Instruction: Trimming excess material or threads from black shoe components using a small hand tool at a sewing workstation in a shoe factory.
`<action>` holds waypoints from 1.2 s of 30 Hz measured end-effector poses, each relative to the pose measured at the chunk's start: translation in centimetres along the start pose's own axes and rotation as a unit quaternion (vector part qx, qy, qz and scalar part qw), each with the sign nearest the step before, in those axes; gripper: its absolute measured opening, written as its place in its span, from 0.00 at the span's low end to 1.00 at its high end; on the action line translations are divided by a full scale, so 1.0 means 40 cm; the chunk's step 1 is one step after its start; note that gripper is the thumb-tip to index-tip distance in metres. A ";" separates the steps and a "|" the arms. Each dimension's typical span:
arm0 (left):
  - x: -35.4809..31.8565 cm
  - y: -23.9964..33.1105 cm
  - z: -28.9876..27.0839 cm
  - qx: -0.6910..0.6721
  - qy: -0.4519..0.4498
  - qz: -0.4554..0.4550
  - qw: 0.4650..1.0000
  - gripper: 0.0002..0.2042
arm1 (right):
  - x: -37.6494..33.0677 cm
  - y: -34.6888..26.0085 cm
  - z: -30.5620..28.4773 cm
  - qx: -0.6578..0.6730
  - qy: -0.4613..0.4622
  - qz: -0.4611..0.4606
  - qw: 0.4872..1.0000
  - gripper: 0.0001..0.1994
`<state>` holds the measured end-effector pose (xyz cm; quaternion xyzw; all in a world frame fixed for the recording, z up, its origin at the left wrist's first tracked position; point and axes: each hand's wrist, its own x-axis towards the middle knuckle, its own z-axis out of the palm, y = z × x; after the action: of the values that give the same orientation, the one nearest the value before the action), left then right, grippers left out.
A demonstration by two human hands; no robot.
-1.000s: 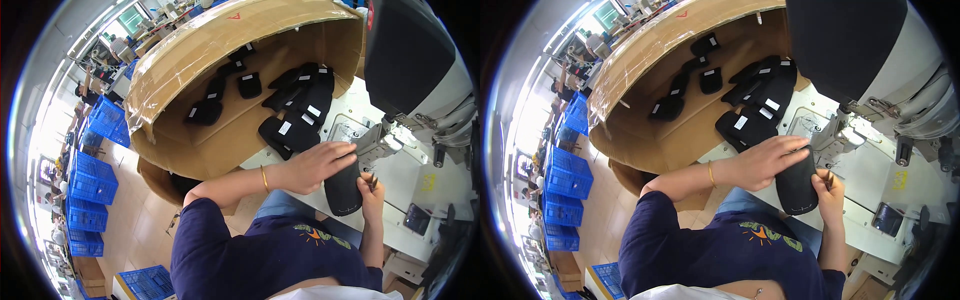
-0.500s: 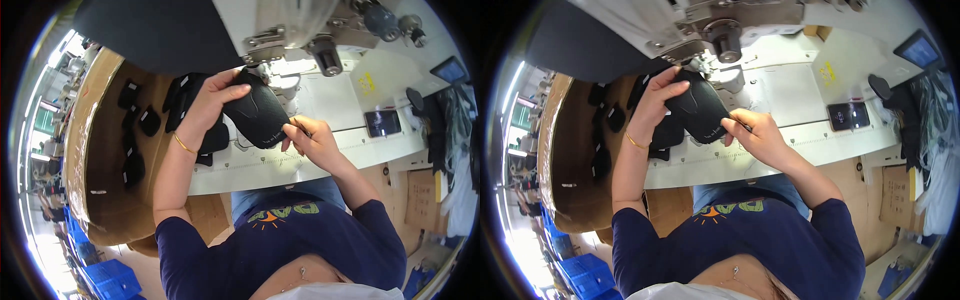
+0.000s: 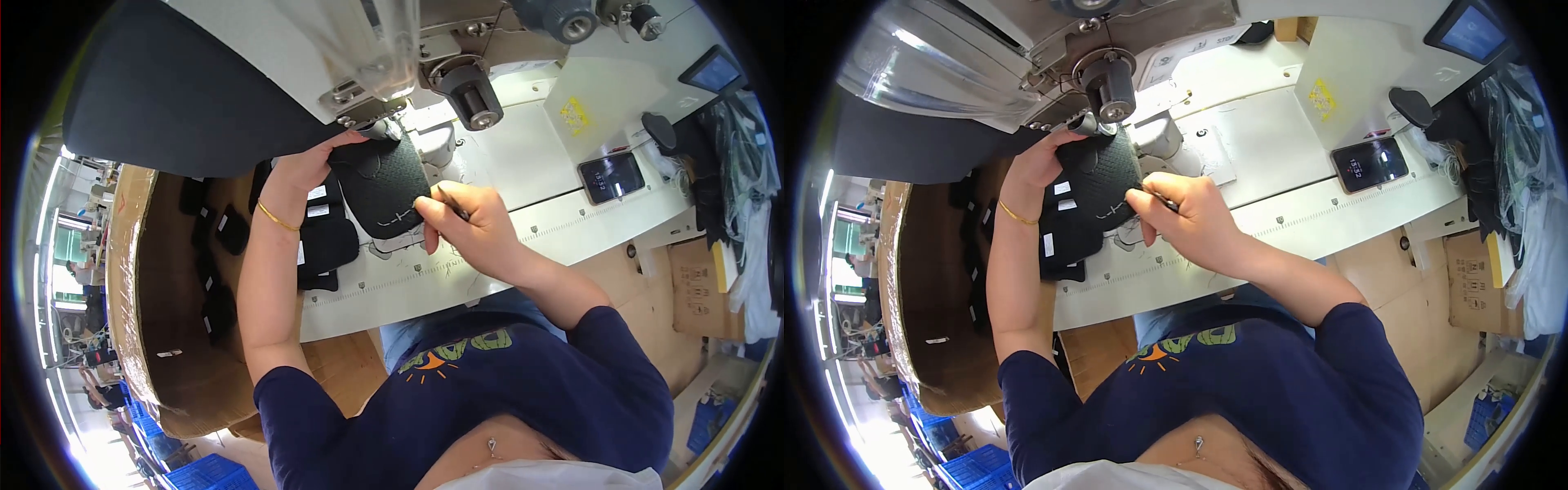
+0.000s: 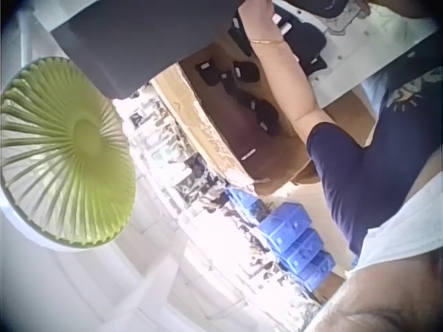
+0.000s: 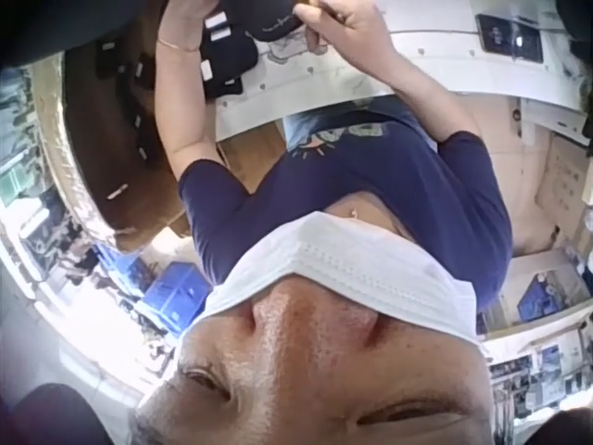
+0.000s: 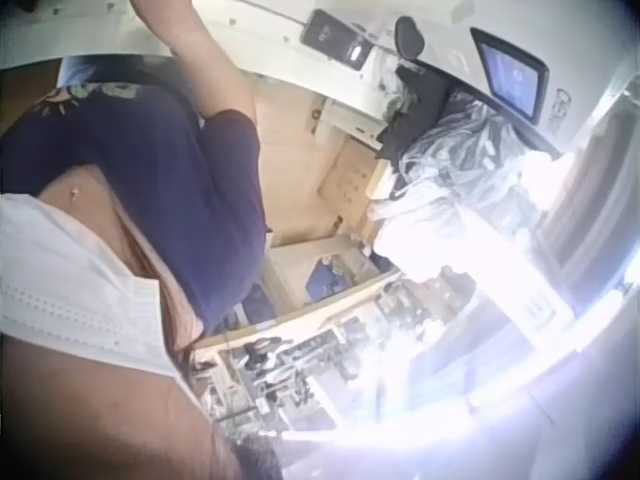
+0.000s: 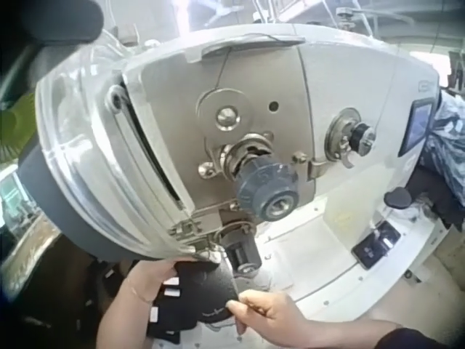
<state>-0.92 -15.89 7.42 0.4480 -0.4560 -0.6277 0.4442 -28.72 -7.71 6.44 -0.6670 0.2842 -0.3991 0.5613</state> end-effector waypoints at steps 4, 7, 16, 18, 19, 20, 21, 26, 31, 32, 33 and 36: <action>-0.027 0.030 0.105 0.123 0.026 0.041 0.991 0.11 | 0.004 0.007 0.006 -0.020 0.023 -0.014 0.999 0.16; -0.087 0.016 0.175 0.348 0.151 0.202 0.903 0.12 | 0.010 -0.006 0.020 -0.029 0.030 -0.026 0.999 0.16; -0.165 -0.111 0.149 0.659 0.118 0.614 0.417 0.16 | 0.006 -0.015 0.014 -0.015 0.043 -0.021 0.999 0.15; -0.156 -0.115 0.154 0.654 0.125 0.626 0.406 0.15 | 0.017 -0.005 0.015 -0.014 0.045 -0.036 0.998 0.15; -0.153 -0.110 0.158 0.649 0.127 0.621 0.421 0.15 | 0.022 -0.002 0.014 -0.015 0.046 -0.051 0.998 0.16; -0.151 -0.108 0.161 0.644 0.129 0.616 0.435 0.16 | 0.025 -0.005 0.013 -0.015 0.048 -0.051 0.997 0.16; -0.148 -0.109 0.162 0.643 0.128 0.616 0.435 0.16 | 0.027 -0.010 0.012 -0.008 0.045 -0.030 0.999 0.16; -0.128 -0.116 0.159 0.638 0.157 0.617 0.433 0.18 | 0.045 -0.017 0.008 -0.015 0.045 -0.021 0.999 0.17; -0.110 -0.120 0.160 0.627 0.171 0.615 0.447 0.20 | 0.062 -0.005 0.007 0.013 0.058 -0.020 0.998 0.15; -0.108 -0.121 0.160 0.627 0.177 0.614 0.447 0.21 | 0.065 -0.005 0.006 0.013 0.057 -0.020 0.998 0.15; -0.104 -0.121 0.159 0.626 0.182 0.612 0.447 0.21 | 0.068 -0.004 0.007 0.004 0.061 -0.027 0.998 0.15; -0.086 -0.128 0.156 0.615 0.197 0.620 0.446 0.22 | 0.074 0.002 0.009 -0.017 0.074 -0.037 0.996 0.15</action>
<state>-7.00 -10.52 4.13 0.3139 -0.7798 0.3642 0.4010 -26.88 -9.99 6.98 -0.6552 0.3062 -0.4631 0.5123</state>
